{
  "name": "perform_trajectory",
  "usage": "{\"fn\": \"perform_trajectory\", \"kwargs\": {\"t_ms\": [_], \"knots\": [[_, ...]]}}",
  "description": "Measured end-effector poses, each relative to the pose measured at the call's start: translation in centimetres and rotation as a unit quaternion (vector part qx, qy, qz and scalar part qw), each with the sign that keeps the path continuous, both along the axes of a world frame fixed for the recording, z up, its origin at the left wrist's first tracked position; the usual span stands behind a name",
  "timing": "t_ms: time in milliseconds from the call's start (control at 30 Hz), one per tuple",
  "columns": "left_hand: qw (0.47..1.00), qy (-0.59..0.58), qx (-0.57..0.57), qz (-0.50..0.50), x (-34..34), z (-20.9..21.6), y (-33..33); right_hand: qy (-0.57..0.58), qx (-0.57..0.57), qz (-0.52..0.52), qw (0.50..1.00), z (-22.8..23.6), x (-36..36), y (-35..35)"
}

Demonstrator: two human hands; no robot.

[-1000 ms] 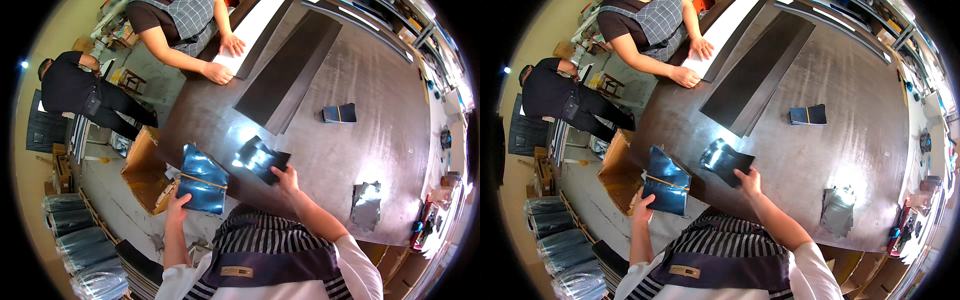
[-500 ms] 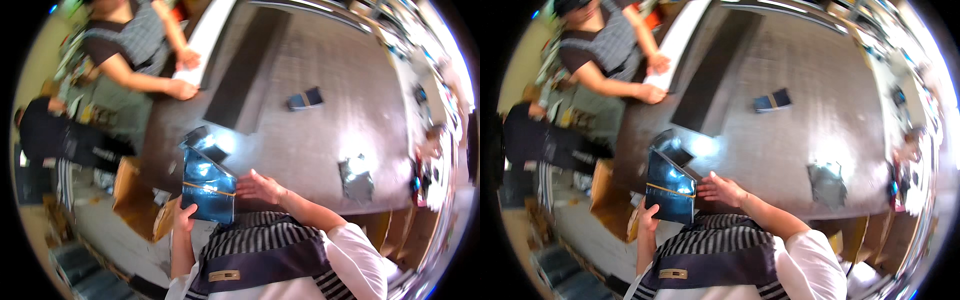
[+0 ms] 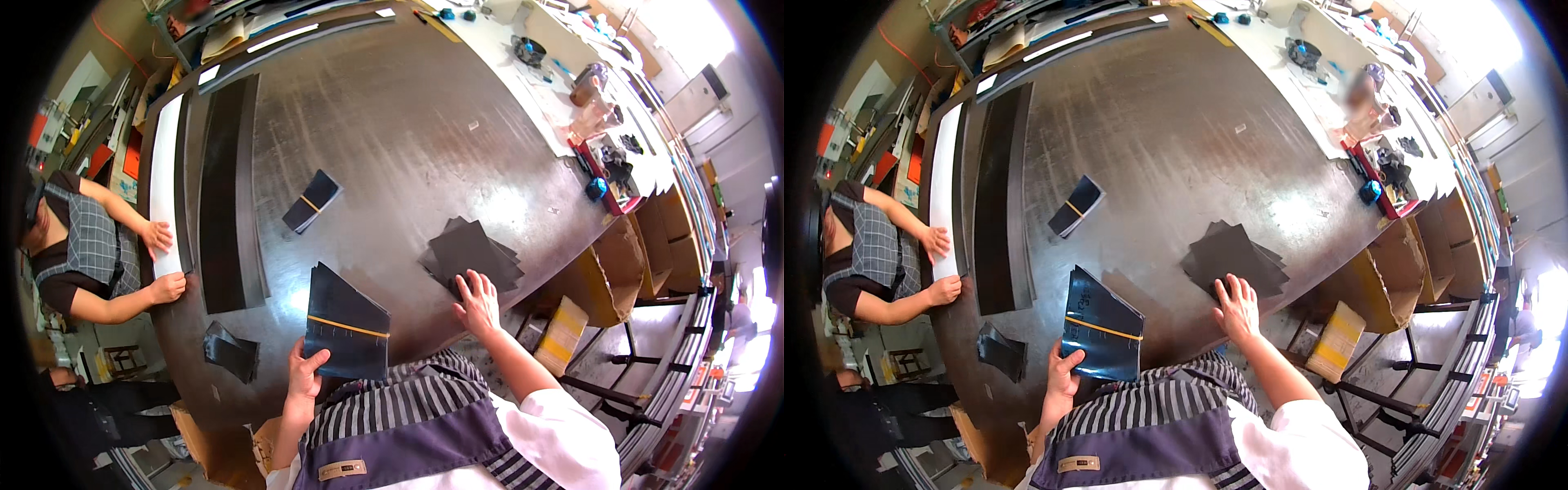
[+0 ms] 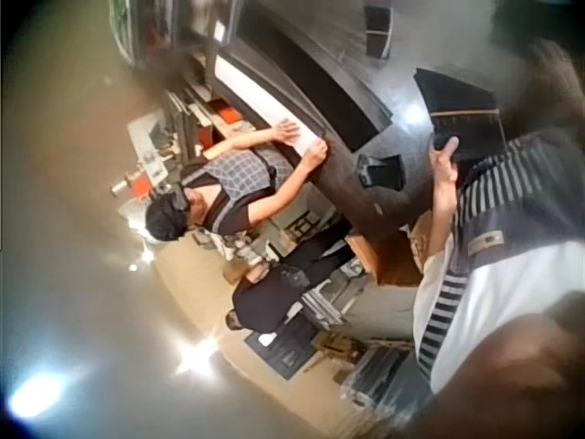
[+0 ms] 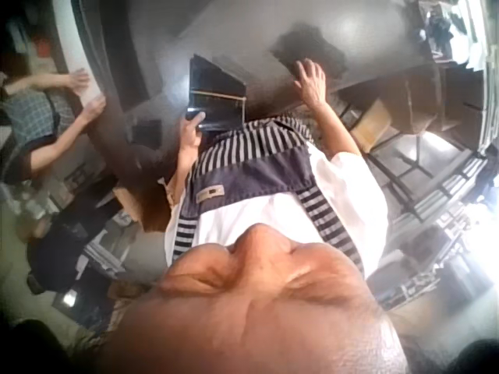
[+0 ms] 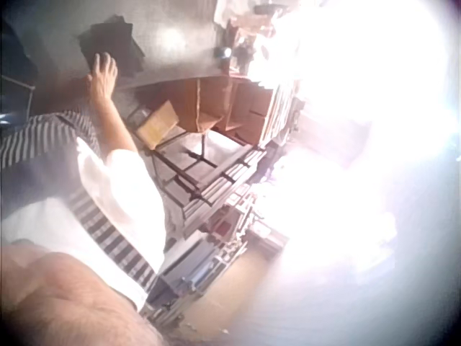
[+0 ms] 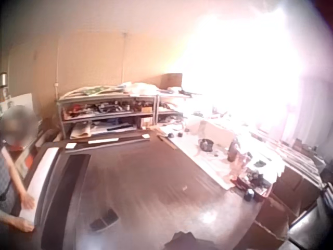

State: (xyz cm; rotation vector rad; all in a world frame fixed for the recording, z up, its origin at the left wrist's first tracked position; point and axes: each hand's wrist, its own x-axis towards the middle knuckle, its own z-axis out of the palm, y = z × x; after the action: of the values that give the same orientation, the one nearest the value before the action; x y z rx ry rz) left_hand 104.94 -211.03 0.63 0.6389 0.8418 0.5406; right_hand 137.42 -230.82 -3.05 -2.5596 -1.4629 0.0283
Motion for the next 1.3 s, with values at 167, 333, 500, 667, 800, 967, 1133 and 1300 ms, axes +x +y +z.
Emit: {"fn": "perform_trajectory", "kwargs": {"t_ms": [167, 333, 500, 667, 800, 967, 1133, 1300], "knots": [[0.999, 0.002, -0.008, 0.052, 6.6, -0.2, -1.5, 0.1, 0.05, 0.017, 0.994, 0.1, 6.3, -0.6], [0.981, 0.001, 0.063, 0.185, 12.3, -1.7, 1.3, 0.086, 0.004, -0.05, 0.995, -1.2, 14.0, -0.4], [0.953, 0.072, 0.105, 0.275, 16.8, -2.7, 10.0, 0.117, -0.08, -0.019, 0.99, -0.4, 16.3, 0.7], [0.939, 0.009, 0.095, 0.33, 19.1, -5.2, 16.6, 0.132, -0.099, -0.055, 0.985, -1.1, 16.2, 1.3], [0.947, 0.023, 0.06, 0.315, 20.5, -7.6, 18.6, 0.137, -0.105, -0.086, 0.981, -1.4, 16.3, 1.1], [0.947, 0.176, -0.015, 0.267, 18.0, -8.4, 16.1, 0.132, -0.074, -0.106, 0.983, -1.1, 16.2, 2.0], [0.955, 0.253, 0.153, -0.005, 23.3, -7.1, -0.3, 0.157, -0.059, -0.151, 0.974, -2.0, 16.4, 1.7], [0.696, 0.382, 0.491, -0.358, 27.0, -5.3, -6.5, 0.226, -0.074, -0.17, 0.956, -2.3, 16.0, 2.0]]}}
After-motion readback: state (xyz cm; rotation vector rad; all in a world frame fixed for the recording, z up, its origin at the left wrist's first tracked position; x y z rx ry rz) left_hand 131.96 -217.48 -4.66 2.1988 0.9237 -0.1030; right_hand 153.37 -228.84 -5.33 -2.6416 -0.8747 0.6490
